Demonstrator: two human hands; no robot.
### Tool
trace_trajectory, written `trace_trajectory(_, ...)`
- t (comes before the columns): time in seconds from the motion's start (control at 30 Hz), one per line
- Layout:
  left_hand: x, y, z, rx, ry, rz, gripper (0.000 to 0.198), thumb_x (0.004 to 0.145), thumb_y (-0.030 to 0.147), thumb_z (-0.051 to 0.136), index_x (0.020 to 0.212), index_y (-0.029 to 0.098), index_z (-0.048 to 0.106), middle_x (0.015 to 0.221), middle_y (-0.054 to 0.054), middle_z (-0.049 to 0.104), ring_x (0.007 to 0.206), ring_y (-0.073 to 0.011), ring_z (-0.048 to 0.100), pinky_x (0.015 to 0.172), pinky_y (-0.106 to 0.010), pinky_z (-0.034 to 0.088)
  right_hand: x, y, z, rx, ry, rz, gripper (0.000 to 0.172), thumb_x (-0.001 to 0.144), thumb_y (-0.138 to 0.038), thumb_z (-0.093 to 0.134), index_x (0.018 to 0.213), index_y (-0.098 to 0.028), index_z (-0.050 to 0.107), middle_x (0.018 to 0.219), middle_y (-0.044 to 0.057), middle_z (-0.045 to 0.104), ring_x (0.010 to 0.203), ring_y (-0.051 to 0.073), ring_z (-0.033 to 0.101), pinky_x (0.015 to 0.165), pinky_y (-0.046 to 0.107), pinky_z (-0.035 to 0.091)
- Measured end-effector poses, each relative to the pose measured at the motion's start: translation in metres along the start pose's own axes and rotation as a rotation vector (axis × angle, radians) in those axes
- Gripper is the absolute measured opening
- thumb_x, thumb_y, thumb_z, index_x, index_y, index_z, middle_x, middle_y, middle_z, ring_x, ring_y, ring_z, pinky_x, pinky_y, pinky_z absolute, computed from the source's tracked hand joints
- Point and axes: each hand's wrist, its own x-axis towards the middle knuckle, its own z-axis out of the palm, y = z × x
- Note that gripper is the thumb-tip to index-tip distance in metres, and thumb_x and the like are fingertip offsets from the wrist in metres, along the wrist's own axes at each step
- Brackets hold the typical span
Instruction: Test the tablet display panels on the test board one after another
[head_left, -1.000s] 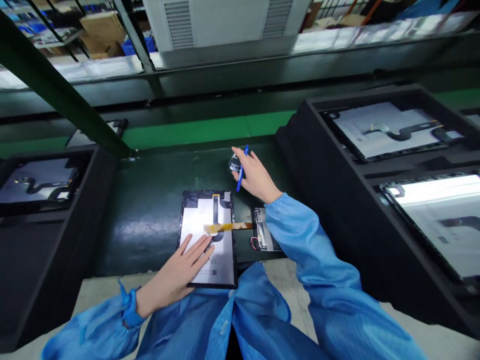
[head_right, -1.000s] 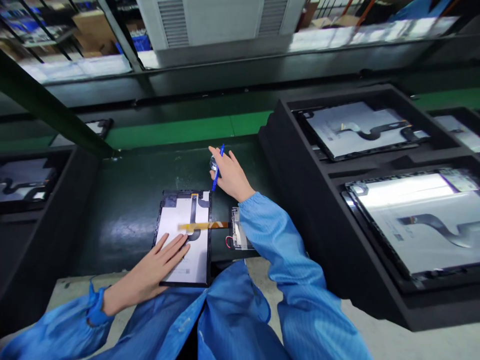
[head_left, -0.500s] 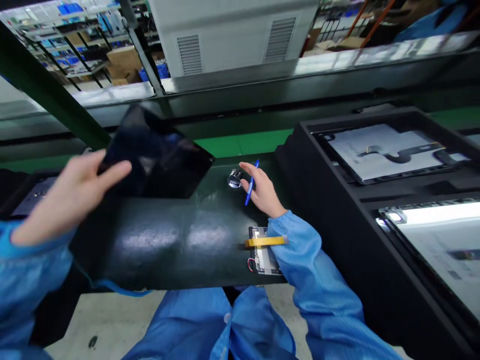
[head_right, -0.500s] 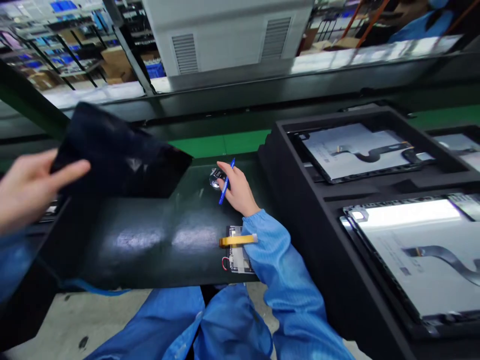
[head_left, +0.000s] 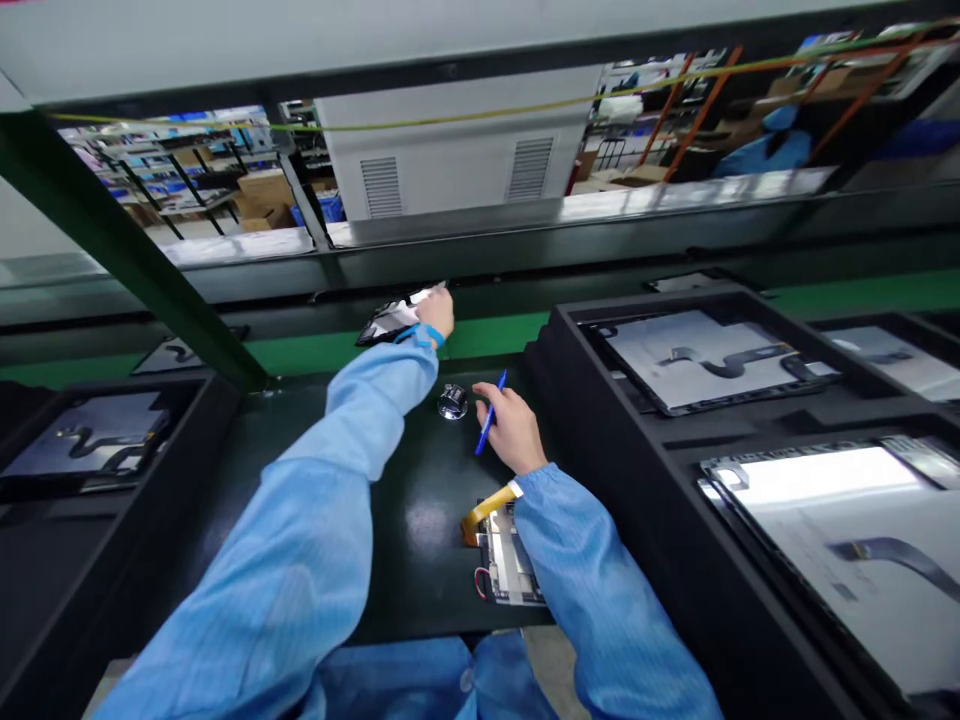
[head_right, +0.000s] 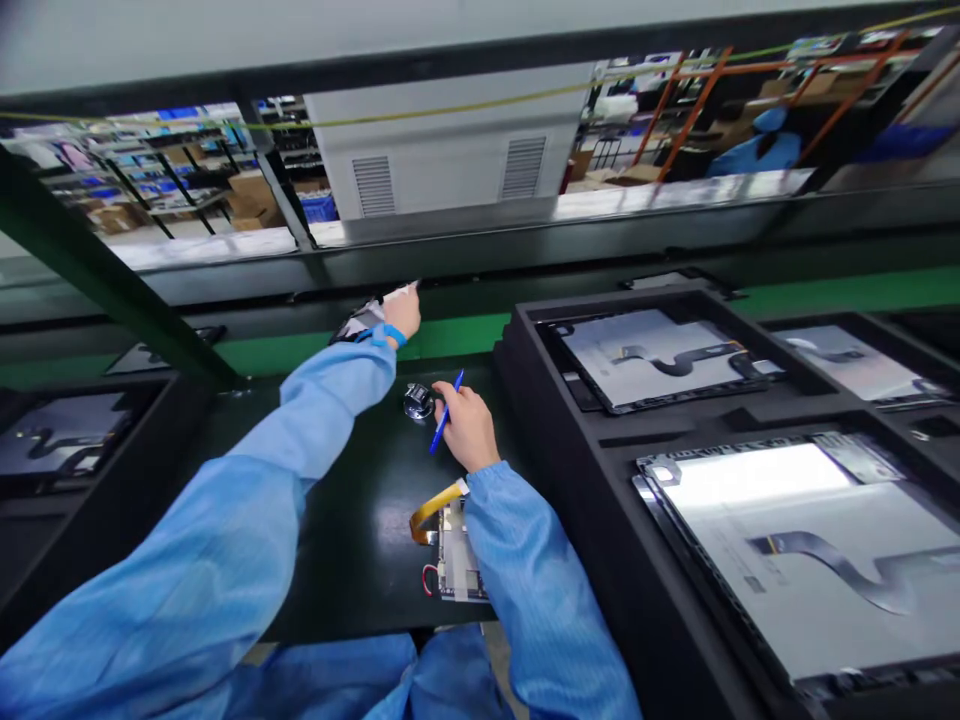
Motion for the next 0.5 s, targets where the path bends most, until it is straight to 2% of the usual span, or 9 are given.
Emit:
trace_trajectory(0.07, -0.003, 0.014, 0.015, -0.039, -0.005, 0.075, 0.042, 0.103, 0.014, 0.032, 0.140, 0.001, 0.046, 0.138, -0.029, 0.053, 0.130, -0.0332, 0.052, 0.105, -0.049, 0.039, 0.000, 0.001, -0.001, -0.016, -0.002, 0.019, 0.029, 0.098, -0.023, 0.046, 0.118, -0.019, 0.066, 0.105, 0.012, 0.074, 0.098, 0.027, 0.070, 0.087, 0.037, 0.054)
trace_trajectory(0.13, -0.014, 0.017, 0.019, -0.083, -0.030, 0.164, 0.043, 0.102, 0.015, 0.032, 0.142, 0.003, 0.044, 0.143, -0.028, 0.050, 0.135, -0.0340, 0.046, 0.111, -0.052, 0.032, 0.002, 0.001, -0.004, -0.018, -0.004, 0.042, 0.030, 0.100, -0.025, 0.043, 0.117, -0.019, 0.066, 0.103, 0.011, 0.075, 0.094, 0.026, 0.072, 0.083, 0.036, 0.055)
trace_trajectory(0.23, -0.050, -0.007, 0.004, -0.159, -0.122, 0.267, 0.040, 0.099, 0.015, 0.042, 0.136, 0.006, 0.053, 0.146, -0.023, 0.051, 0.138, -0.0322, 0.045, 0.117, -0.050, 0.028, 0.002, -0.003, -0.015, 0.019, -0.029, 0.041, 0.032, 0.101, -0.025, 0.039, 0.119, -0.019, 0.064, 0.099, 0.009, 0.076, 0.083, 0.023, 0.074, 0.074, 0.032, 0.055)
trace_trajectory(0.33, -0.105, -0.062, -0.028, -0.269, -0.225, 0.272, 0.032, 0.092, 0.018, 0.056, 0.123, 0.014, 0.064, 0.141, -0.014, 0.060, 0.132, -0.0260, 0.053, 0.116, -0.039, 0.035, -0.004, -0.012, -0.030, 0.110, -0.090, -0.009, 0.033, 0.100, -0.028, 0.038, 0.118, -0.020, 0.065, 0.088, 0.005, 0.077, 0.069, 0.019, 0.072, 0.064, 0.028, 0.053)
trace_trajectory(0.4, -0.146, -0.109, -0.054, -0.376, -0.233, 0.176, 0.031, 0.087, 0.021, 0.064, 0.117, 0.018, 0.067, 0.135, -0.009, 0.065, 0.125, -0.0225, 0.060, 0.111, -0.035, 0.042, -0.013, -0.018, -0.039, 0.218, -0.171, 0.003, 0.033, 0.100, -0.038, 0.042, 0.117, -0.021, 0.065, 0.084, 0.004, 0.076, 0.061, 0.017, 0.070, 0.059, 0.026, 0.052)
trace_trajectory(0.47, -0.186, -0.160, -0.081, -0.513, -0.123, -0.023, 0.035, 0.083, 0.021, 0.066, 0.118, 0.018, 0.065, 0.131, -0.008, 0.068, 0.120, -0.0204, 0.063, 0.107, -0.032, 0.046, -0.026, -0.024, -0.044, 0.313, -0.264, 0.030, 0.035, 0.099, -0.047, 0.044, 0.114, -0.023, 0.065, 0.081, 0.003, 0.075, 0.054, 0.016, 0.066, 0.055, 0.026, 0.053)
trace_trajectory(0.5, -0.205, -0.187, -0.095, -0.584, -0.016, -0.157, 0.037, 0.083, 0.020, 0.065, 0.119, 0.017, 0.064, 0.130, -0.009, 0.068, 0.119, -0.0198, 0.064, 0.105, -0.031, 0.047, -0.034, -0.027, -0.044, 0.330, -0.318, 0.030, 0.036, 0.098, -0.049, 0.045, 0.114, -0.024, 0.065, 0.082, 0.003, 0.076, 0.055, 0.017, 0.067, 0.056, 0.026, 0.054)
